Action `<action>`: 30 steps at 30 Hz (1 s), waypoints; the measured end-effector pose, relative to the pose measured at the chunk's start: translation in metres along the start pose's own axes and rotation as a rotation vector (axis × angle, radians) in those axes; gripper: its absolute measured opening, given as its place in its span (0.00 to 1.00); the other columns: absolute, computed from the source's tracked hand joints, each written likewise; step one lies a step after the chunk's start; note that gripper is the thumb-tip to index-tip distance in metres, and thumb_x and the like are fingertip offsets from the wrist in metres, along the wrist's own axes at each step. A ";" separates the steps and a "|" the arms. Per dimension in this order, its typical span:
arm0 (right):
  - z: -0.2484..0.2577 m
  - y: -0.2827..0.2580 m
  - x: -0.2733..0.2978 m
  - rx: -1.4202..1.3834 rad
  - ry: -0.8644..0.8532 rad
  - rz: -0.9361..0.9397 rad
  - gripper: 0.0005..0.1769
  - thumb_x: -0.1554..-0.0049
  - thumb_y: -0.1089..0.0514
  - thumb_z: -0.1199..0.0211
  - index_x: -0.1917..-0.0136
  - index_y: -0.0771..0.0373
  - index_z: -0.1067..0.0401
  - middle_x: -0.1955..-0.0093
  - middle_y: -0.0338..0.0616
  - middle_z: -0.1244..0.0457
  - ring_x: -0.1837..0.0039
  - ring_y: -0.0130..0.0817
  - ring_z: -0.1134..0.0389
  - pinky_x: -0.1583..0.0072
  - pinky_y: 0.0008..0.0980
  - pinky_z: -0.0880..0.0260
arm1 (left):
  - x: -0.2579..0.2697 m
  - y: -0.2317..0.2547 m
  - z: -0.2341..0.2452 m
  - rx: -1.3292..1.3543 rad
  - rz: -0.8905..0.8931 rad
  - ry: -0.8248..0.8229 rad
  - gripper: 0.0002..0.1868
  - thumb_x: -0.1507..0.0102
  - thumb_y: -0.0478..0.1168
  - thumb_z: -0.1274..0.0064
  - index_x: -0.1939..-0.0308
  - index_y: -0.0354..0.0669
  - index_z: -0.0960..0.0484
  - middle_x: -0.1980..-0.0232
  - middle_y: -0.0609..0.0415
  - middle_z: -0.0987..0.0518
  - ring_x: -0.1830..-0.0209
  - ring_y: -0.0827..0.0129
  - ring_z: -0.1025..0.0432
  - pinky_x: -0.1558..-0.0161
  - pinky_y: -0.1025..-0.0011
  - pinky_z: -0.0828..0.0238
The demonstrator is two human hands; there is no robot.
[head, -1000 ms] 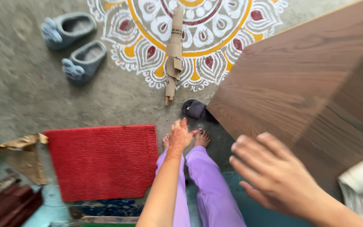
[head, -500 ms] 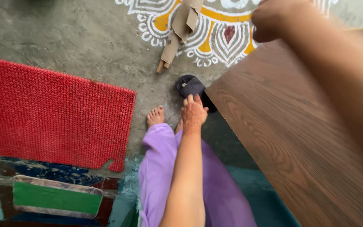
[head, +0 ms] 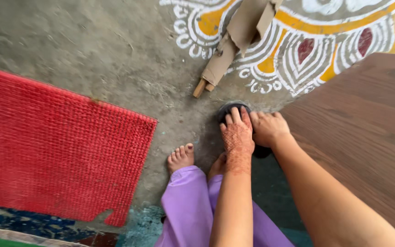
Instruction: The person sits on the floor and wipes a large rectangular wooden board with a dark cloth, then switches to a white cloth to continue wiping the surface. The person uses both hands to scrub and wipe the board, which is placed on their lap.
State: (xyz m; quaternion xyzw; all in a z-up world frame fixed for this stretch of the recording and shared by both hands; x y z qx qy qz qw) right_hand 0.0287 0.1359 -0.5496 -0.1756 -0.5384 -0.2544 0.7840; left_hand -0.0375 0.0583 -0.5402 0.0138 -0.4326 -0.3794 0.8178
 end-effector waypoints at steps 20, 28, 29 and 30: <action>0.005 0.016 0.002 0.069 -0.012 -0.042 0.43 0.56 0.41 0.27 0.29 0.42 0.37 0.28 0.42 0.46 0.23 0.39 0.47 0.32 0.51 0.45 | -0.017 -0.048 0.099 -0.033 -0.177 0.430 0.35 0.42 0.38 0.42 0.31 0.40 0.33 0.46 0.45 0.28 0.49 0.51 0.29 0.52 0.54 0.29; 0.068 -0.025 0.078 -1.267 0.648 -0.283 0.63 0.55 0.57 0.23 0.16 0.46 0.58 0.27 0.66 0.55 0.29 0.59 0.47 0.31 0.57 0.39 | 0.056 -0.057 0.279 0.488 -0.076 0.507 0.44 0.50 0.36 0.33 0.32 0.36 0.37 0.37 0.36 0.28 0.39 0.38 0.30 0.42 0.53 0.31; 0.082 -0.033 0.095 -1.600 0.554 -0.333 0.55 0.53 0.59 0.28 0.19 0.44 0.53 0.28 0.56 0.48 0.33 0.48 0.41 0.39 0.50 0.33 | 0.071 -0.055 0.311 0.536 -0.071 0.533 0.45 0.51 0.35 0.34 0.32 0.34 0.38 0.35 0.34 0.29 0.38 0.37 0.31 0.41 0.54 0.32; 0.098 -0.046 0.113 -1.930 0.427 -0.365 0.47 0.51 0.61 0.34 0.22 0.42 0.47 0.29 0.45 0.42 0.38 0.37 0.36 0.47 0.44 0.27 | 0.082 -0.057 0.344 0.561 -0.031 0.529 0.45 0.50 0.36 0.33 0.32 0.35 0.38 0.35 0.35 0.28 0.36 0.38 0.31 0.39 0.54 0.32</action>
Point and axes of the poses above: each hand's wrist, its own x-axis away from the middle knuckle, its own z-axis out of the back of the hand, y = z × x, the point moved 6 cm from there along -x, towards the middle knuckle
